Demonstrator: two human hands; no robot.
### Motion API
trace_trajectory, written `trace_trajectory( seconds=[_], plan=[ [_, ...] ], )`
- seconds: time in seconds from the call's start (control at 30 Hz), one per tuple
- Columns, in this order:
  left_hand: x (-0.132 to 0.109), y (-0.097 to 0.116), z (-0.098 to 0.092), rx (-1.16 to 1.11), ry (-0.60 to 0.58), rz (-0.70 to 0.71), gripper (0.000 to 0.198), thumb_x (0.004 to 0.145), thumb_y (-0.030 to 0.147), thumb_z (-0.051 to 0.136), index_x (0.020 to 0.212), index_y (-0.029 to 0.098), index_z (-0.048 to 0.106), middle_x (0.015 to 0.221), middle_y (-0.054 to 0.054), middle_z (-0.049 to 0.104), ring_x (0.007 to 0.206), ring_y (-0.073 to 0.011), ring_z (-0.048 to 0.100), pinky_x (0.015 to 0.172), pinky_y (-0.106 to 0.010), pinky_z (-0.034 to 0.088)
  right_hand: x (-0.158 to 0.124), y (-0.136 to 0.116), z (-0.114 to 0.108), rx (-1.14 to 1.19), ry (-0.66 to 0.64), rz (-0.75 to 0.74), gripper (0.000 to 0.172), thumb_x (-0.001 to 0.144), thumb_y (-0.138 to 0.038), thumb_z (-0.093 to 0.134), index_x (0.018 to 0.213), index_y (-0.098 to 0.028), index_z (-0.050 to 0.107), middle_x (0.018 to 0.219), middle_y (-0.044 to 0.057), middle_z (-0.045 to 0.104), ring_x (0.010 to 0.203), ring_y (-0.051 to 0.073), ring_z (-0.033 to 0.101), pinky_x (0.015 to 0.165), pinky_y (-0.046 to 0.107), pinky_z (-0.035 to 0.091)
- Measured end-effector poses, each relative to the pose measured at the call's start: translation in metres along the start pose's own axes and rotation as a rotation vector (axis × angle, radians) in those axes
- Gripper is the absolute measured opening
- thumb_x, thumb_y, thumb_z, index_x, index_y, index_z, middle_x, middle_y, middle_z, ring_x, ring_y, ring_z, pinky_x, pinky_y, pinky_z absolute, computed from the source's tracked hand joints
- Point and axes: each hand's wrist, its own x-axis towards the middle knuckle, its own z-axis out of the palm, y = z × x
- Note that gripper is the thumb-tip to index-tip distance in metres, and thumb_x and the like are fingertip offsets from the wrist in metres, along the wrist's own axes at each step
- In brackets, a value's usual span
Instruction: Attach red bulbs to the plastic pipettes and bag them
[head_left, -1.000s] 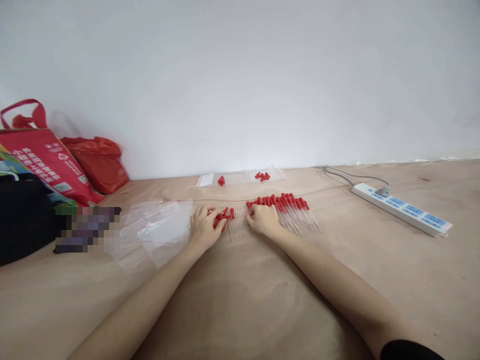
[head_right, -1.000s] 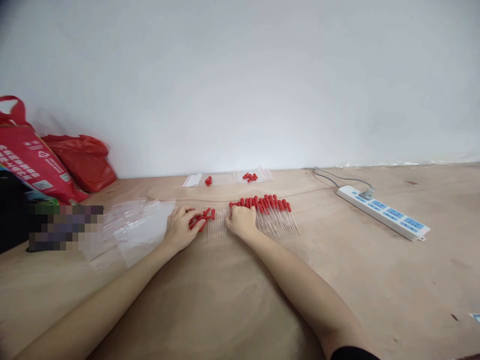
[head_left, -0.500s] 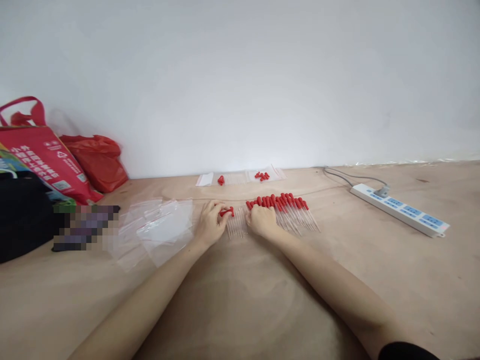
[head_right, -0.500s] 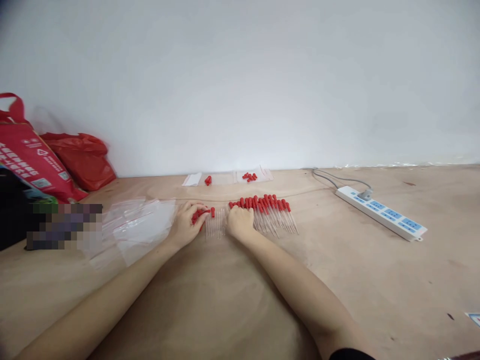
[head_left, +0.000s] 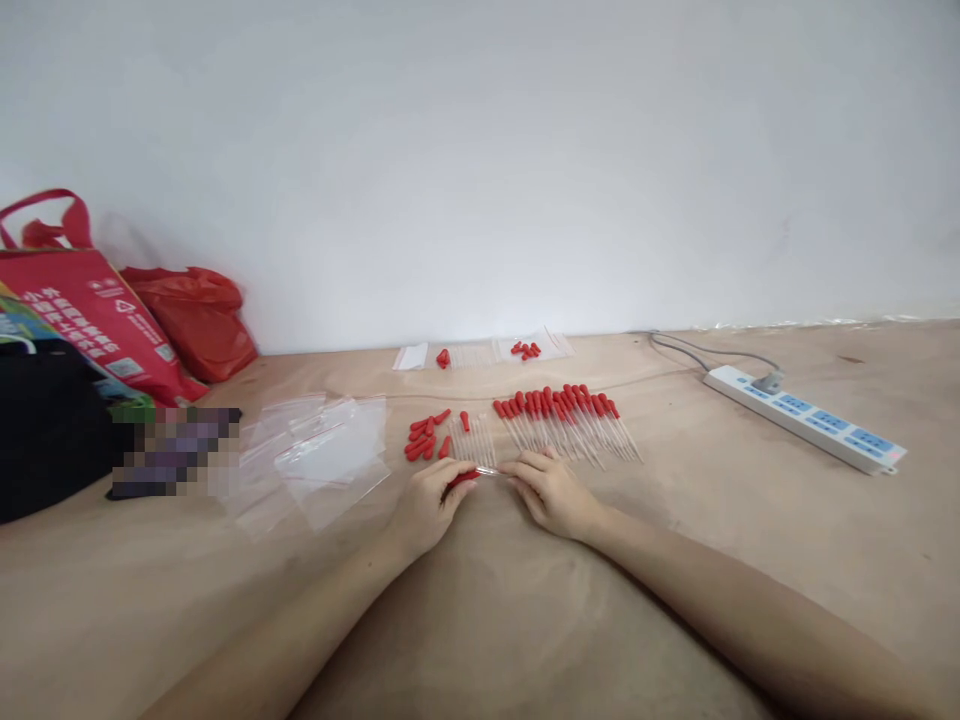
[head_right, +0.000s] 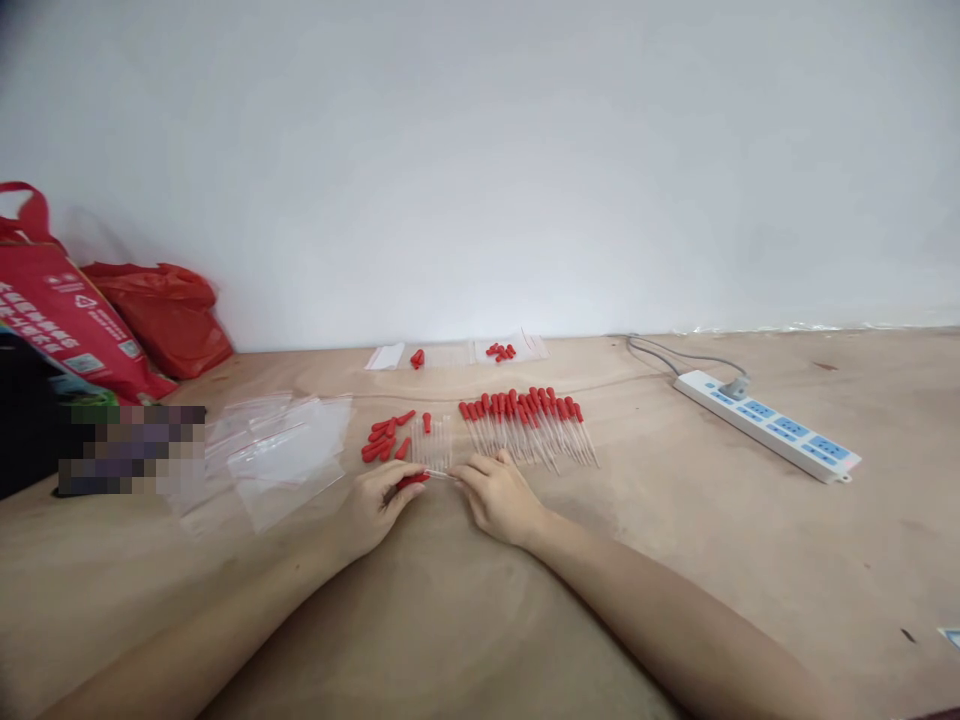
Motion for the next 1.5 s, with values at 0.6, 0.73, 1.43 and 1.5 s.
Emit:
trace_trajectory(
  seconds=[0.6,0.73,1.43,1.5],
  plan=[
    [-0.002,0.000,-0.002,-0.017,0.028,-0.024,0.013,0.084,0.025,0.047,0.084,0.018,0.058,0.071,0.000,0.063,0.060,-0.0120,0.056,0.057,-0.023,0.044,0.001,-0.004,-0.002,0.102,-0.016,-0.045,0.024,0.087,-0.021,0.039,0.102,-0.017,0.057,0.081,0.005,0.061,0.074,0.014,0.053,0.070,0.029,0.032],
    [-0.003,0.002,-0.003,-0.057,-0.011,-0.007,0.014,0.083,0.024,0.047,0.081,0.018,0.059,0.071,-0.001,0.063,0.062,-0.0126,0.057,0.058,-0.023,0.045,0.001,0.000,-0.005,0.129,-0.054,-0.069,0.024,0.087,-0.022,0.041,0.102,-0.019,0.059,0.079,0.003,0.061,0.072,0.012,0.053,0.070,0.028,0.030],
    [-0.008,0.007,0.000,0.019,-0.141,0.185,0.016,0.086,0.023,0.043,0.080,0.017,0.056,0.071,-0.002,0.059,0.064,-0.0125,0.055,0.060,-0.022,0.043,0.005,-0.012,0.001,0.037,-0.113,-0.032,0.021,0.084,-0.016,0.038,0.079,-0.016,0.058,0.075,0.003,0.061,0.066,0.013,0.050,0.066,0.028,0.025],
    [-0.008,0.007,0.000,0.023,-0.141,0.196,0.016,0.086,0.023,0.042,0.080,0.017,0.055,0.071,-0.002,0.059,0.065,-0.0129,0.056,0.060,-0.023,0.043,0.005,-0.015,0.001,0.053,-0.120,-0.004,0.020,0.084,-0.016,0.038,0.079,-0.016,0.058,0.075,0.003,0.061,0.066,0.012,0.051,0.066,0.028,0.026]
  ],
)
